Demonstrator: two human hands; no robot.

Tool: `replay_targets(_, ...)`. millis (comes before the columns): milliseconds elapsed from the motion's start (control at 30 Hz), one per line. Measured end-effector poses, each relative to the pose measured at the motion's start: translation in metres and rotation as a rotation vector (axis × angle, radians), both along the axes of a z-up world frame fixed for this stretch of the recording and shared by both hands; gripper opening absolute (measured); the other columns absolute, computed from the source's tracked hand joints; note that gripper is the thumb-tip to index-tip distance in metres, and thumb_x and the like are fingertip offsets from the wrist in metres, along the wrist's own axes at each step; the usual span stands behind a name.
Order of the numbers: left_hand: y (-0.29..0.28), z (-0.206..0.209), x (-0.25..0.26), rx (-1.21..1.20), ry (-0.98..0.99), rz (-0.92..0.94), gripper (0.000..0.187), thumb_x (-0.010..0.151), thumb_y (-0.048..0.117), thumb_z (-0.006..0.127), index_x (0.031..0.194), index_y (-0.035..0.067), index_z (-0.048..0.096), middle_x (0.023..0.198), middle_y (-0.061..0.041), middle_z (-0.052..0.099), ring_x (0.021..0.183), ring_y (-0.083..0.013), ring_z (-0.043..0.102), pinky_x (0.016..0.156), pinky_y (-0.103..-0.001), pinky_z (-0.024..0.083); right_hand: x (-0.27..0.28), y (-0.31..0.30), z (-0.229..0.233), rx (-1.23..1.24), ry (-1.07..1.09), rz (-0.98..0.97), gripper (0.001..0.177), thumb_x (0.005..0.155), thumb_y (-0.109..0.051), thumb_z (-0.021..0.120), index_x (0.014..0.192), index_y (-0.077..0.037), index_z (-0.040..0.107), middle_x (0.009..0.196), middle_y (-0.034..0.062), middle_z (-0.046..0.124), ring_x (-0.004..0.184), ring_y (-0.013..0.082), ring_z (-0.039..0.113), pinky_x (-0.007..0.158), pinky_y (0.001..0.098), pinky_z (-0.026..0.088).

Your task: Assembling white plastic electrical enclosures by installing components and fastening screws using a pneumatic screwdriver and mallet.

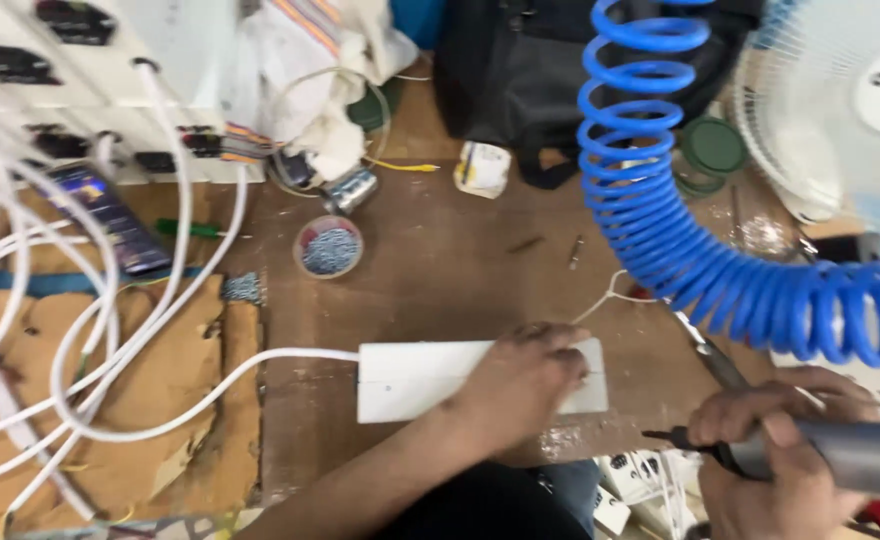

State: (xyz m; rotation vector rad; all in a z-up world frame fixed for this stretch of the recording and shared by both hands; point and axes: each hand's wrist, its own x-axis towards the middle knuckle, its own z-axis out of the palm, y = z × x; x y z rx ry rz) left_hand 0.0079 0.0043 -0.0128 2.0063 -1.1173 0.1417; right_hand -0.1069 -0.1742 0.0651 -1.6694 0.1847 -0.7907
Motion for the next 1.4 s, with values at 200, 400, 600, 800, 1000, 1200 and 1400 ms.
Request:
replay_targets(200, 0.008, 0.014, -0.005, 0.084, -0.144, -0.008, 0.015, 0.086, 0.010, 0.064, 0.098, 0.003, 0.069, 0.132, -0.015, 0.063, 0.118, -0.0315, 0.062, 0.096, -0.045, 0.051, 0.001, 0.001, 0.005, 0.311, -0.141, 0.019, 0.039, 0.092, -0.010, 0.065, 0.123, 0.009, 0.051, 0.066, 0.0128, 0.054, 0.053, 0.0220, 0.055, 0.058, 0.0401, 0.051)
replay_targets(400, 0.004, 0.028, -0.007, 0.185, -0.181, 0.050, 0.016, 0.091, 0.017, 0.065, 0.097, 0.001, 0.064, 0.128, -0.013, 0.060, 0.109, -0.0316, 0.061, 0.087, -0.049, 0.050, -0.020, 0.000, -0.002, 0.291, -0.044, -0.038, 0.027, 0.093, -0.006, 0.061, 0.112, 0.010, 0.051, 0.067, 0.0127, 0.056, 0.054, 0.0214, 0.055, 0.059, 0.0386, 0.050)
replay_targets(600, 0.000, 0.037, -0.008, 0.304, -0.158, 0.058, 0.017, 0.091, 0.018, 0.065, 0.094, 0.001, 0.060, 0.126, -0.018, 0.056, 0.108, -0.0324, 0.061, 0.086, -0.053, 0.048, -0.020, -0.030, -0.025, -0.069, 0.594, -0.230, 0.016, 0.082, -0.013, 0.069, 0.086, 0.002, 0.067, 0.066, 0.0093, 0.070, 0.053, 0.0183, 0.064, 0.051, 0.0313, 0.050)
replay_targets(800, 0.000, 0.031, -0.020, 0.171, -0.166, 0.139, 0.017, 0.088, 0.016, 0.069, 0.094, 0.003, 0.060, 0.124, -0.016, 0.057, 0.109, -0.0334, 0.060, 0.095, -0.050, 0.046, 0.009, -0.061, -0.109, -0.522, 0.625, -0.212, 0.038, 0.074, -0.028, 0.080, 0.095, -0.002, 0.063, 0.071, 0.0202, 0.070, 0.060, 0.0323, 0.070, 0.056, 0.0442, 0.055)
replay_targets(1000, -0.009, 0.037, -0.028, 0.089, -0.053, 0.259, 0.012, 0.086, 0.015, 0.073, 0.092, 0.009, 0.064, 0.122, -0.009, 0.062, 0.107, -0.0321, 0.062, 0.098, -0.047, 0.046, 0.033, -0.079, -0.169, -0.733, 0.704, -0.101, 0.062, 0.073, -0.039, 0.085, 0.113, 0.002, 0.061, 0.074, 0.0257, 0.069, 0.066, 0.0469, 0.066, 0.058, 0.0551, 0.053)
replay_targets(1200, -0.013, 0.049, -0.028, 0.092, 0.044, 0.302, 0.012, 0.085, 0.014, 0.075, 0.089, 0.009, 0.066, 0.121, -0.007, 0.065, 0.102, -0.0314, 0.062, 0.093, -0.045, 0.048, 0.090, -0.189, -0.161, -0.923, 0.600, -0.167, 0.038, 0.088, -0.023, 0.075, 0.115, 0.000, 0.059, 0.107, 0.0296, 0.064, 0.095, 0.0455, 0.065, 0.086, 0.0502, 0.054)
replay_targets(1400, -0.017, 0.052, -0.028, 0.085, 0.071, 0.314, 0.012, 0.084, 0.012, 0.075, 0.090, 0.008, 0.067, 0.122, -0.007, 0.065, 0.103, -0.0318, 0.062, 0.093, -0.044, 0.048, 0.137, -0.274, -0.204, -1.079, 1.114, -0.109, 0.061, 0.090, -0.008, 0.064, 0.148, 0.001, 0.045, 0.129, 0.0348, 0.051, 0.118, 0.0528, 0.056, 0.098, 0.0577, 0.049)
